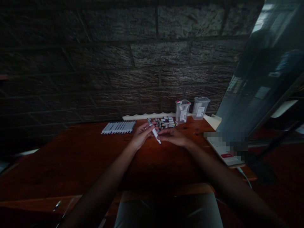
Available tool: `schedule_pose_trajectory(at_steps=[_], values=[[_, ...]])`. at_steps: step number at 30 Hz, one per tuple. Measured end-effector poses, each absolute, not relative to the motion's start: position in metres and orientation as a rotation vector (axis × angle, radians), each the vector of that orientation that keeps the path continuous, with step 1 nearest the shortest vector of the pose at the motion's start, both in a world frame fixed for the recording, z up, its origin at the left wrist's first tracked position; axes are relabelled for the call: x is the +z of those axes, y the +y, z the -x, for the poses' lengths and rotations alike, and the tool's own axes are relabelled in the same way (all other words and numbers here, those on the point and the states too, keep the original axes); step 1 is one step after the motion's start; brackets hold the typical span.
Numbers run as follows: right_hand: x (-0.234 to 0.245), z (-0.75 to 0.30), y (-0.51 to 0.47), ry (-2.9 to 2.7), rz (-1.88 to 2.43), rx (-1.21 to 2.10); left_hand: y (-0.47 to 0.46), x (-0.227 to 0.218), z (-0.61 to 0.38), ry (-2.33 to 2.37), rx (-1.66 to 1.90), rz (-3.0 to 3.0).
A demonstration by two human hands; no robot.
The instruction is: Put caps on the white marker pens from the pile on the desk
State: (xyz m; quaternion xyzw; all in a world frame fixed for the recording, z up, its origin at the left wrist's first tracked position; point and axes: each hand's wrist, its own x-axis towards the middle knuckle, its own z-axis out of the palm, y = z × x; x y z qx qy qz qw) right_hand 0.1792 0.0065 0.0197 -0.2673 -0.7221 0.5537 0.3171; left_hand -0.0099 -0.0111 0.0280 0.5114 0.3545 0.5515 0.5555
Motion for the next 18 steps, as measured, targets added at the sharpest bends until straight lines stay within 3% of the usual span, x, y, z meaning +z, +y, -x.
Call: schedule_pose_trajectory(at_steps=[18], values=[[0.0175, -0.1805, 0.0069, -1.880, 0.617, 1.529, -0.0065, 0.0278, 0.0117, 0.843, 1.453, -1.307]])
